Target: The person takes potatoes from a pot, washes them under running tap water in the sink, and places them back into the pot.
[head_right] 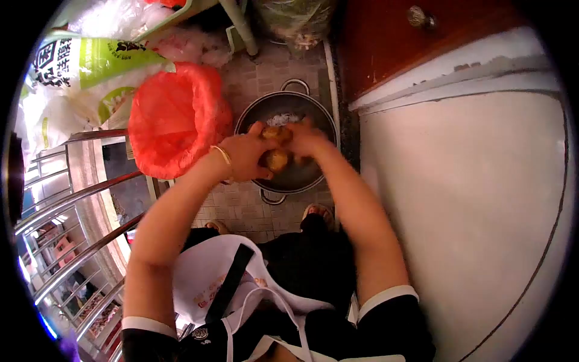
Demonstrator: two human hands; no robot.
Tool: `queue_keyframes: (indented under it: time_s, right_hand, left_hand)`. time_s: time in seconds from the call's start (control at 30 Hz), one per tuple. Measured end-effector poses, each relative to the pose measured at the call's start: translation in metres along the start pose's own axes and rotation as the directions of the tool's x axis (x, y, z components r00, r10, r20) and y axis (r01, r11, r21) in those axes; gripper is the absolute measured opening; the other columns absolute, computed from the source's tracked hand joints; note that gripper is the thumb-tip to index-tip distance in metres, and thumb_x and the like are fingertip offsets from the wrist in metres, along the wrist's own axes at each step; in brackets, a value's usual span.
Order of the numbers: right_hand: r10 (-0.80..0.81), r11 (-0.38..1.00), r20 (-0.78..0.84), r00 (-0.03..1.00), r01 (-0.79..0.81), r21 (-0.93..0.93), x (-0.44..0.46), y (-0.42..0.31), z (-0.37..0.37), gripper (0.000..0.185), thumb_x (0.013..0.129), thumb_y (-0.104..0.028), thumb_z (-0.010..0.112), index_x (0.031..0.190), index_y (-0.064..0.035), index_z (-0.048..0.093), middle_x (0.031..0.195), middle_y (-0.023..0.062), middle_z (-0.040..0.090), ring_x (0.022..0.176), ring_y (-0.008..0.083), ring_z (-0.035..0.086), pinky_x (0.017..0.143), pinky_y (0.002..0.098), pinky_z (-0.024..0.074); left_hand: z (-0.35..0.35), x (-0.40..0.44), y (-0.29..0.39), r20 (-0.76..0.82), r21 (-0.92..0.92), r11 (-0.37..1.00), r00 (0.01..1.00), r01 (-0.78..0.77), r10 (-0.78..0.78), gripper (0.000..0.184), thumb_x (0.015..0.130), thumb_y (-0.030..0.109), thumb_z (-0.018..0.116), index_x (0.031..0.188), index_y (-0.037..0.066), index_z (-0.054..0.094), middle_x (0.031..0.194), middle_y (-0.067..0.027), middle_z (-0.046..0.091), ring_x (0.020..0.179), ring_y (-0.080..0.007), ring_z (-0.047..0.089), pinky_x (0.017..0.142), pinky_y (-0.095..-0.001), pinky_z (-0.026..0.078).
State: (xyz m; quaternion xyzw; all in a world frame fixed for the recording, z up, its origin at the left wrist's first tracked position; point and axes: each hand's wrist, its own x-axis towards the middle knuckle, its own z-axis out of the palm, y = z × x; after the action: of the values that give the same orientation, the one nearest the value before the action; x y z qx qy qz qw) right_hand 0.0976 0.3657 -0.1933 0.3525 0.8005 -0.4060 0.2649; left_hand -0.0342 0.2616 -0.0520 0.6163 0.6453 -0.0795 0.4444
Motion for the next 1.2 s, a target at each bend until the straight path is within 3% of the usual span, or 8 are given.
queue_keyframes:
  time_s: [0.17,0.23,0.43,0.6,0.77,0.93,1.03,1.2]
  right_hand:
    - [-0.016,1.000,-0.013,1.000,0.015,-0.020,-0.031,-0.017,0.024,0.073,0.066,-0.047,0.066,0.128,-0.0175,0.040,0.130,0.0217,0.030,0.109,0.0360,0.048,0.090,0.0388,0.0411]
    - [0.020,0.999,-0.006,1.000,-0.020,0.031,-0.035,-0.017,0.028,0.075,0.065,-0.047,0.067,0.128,-0.0164,0.040,0.128,0.0212,0.032,0.109,0.0354,0.047,0.091,0.0381,0.0397]
    - [-0.002,0.987,-0.048,0.999,0.010,0.161,-0.034,-0.001,0.076,0.079,0.068,-0.054,0.061,0.129,-0.0114,0.036,0.131,0.0226,0.029,0.108,0.0366,0.049,0.090,0.0399,0.0408]
    - [-0.040,0.921,-0.027,0.999,0.047,0.386,-0.043,0.006,0.078,0.075,0.070,-0.049,0.062,0.130,-0.0122,0.035,0.131,0.0264,0.031,0.110,0.0396,0.046,0.091,0.0409,0.0391]
    - [-0.057,0.967,-0.129,0.990,0.086,0.239,-0.055,0.013,0.073,0.064,0.073,-0.043,0.061,0.126,-0.0117,0.041,0.107,0.0222,0.054,0.098,0.0364,0.054,0.084,0.0412,0.0437]
    - [0.032,0.995,-0.355,0.934,0.004,0.099,-0.050,0.013,0.042,0.030,0.078,-0.033,0.058,0.091,-0.0062,0.061,0.084,0.0161,0.063,0.081,0.0331,0.060,0.071,0.0426,0.0475]
    - [-0.050,0.998,-0.229,0.972,0.038,-0.060,-0.054,-0.018,-0.023,0.029,0.077,-0.032,0.058,0.083,-0.0039,0.062,0.086,0.0165,0.062,0.083,0.0335,0.059,0.072,0.0423,0.0472]
    - [-0.210,0.924,-0.077,0.975,0.172,-0.342,-0.054,-0.079,-0.110,0.031,0.078,-0.031,0.057,0.088,-0.0022,0.063,0.087,0.0179,0.062,0.081,0.0321,0.060,0.070,0.0411,0.0459]
  left_hand:
    - [0.080,0.043,-0.056,-0.280,-0.283,0.959,0.956,0.004,-0.087,0.064,0.063,0.031,0.073,0.118,0.011,0.049,0.125,-0.0232,0.032,0.109,-0.0361,0.044,0.093,-0.0365,0.039]
    - [0.099,0.051,-0.064,-0.391,-0.514,0.848,0.845,0.129,-0.365,0.065,0.062,0.030,0.075,0.118,0.009,0.049,0.124,-0.0230,0.034,0.112,-0.0361,0.041,0.095,-0.0360,0.037]
    - [0.136,0.064,-0.061,-0.727,-0.365,0.927,0.593,0.093,-0.346,0.060,0.062,0.031,0.075,0.116,0.015,0.052,0.129,-0.0211,0.030,0.113,-0.0366,0.040,0.093,-0.0393,0.036]
    - [0.129,0.067,-0.046,-0.581,-0.266,0.906,0.695,0.329,-0.423,0.052,0.062,0.034,0.073,0.109,0.017,0.055,0.136,-0.0152,0.021,0.127,-0.0400,0.017,0.094,-0.0534,0.030]
    - [0.118,0.063,-0.053,-0.581,-0.105,0.938,0.745,0.330,-0.327,0.050,0.063,0.036,0.071,0.106,0.016,0.056,0.136,-0.0137,0.022,0.128,-0.0386,0.015,0.096,-0.0552,0.024]
    - [0.100,0.058,-0.062,-0.590,-0.186,0.982,0.795,0.040,-0.144,0.048,0.062,0.031,0.068,0.102,0.007,0.055,0.104,-0.0176,0.055,0.109,-0.0321,0.047,0.090,-0.0476,0.034]
    - [0.082,0.041,-0.055,-0.438,-0.345,0.938,0.885,-0.005,-0.157,0.052,0.064,0.029,0.066,0.107,0.005,0.050,0.088,-0.0196,0.060,0.090,-0.0358,0.057,0.081,-0.0444,0.042]
    - [0.066,0.003,-0.032,-0.100,-0.198,0.978,0.991,0.067,-0.088,0.056,0.068,0.026,0.064,0.116,0.006,0.044,0.104,-0.0221,0.055,0.095,-0.0369,0.054,0.080,-0.0397,0.044]
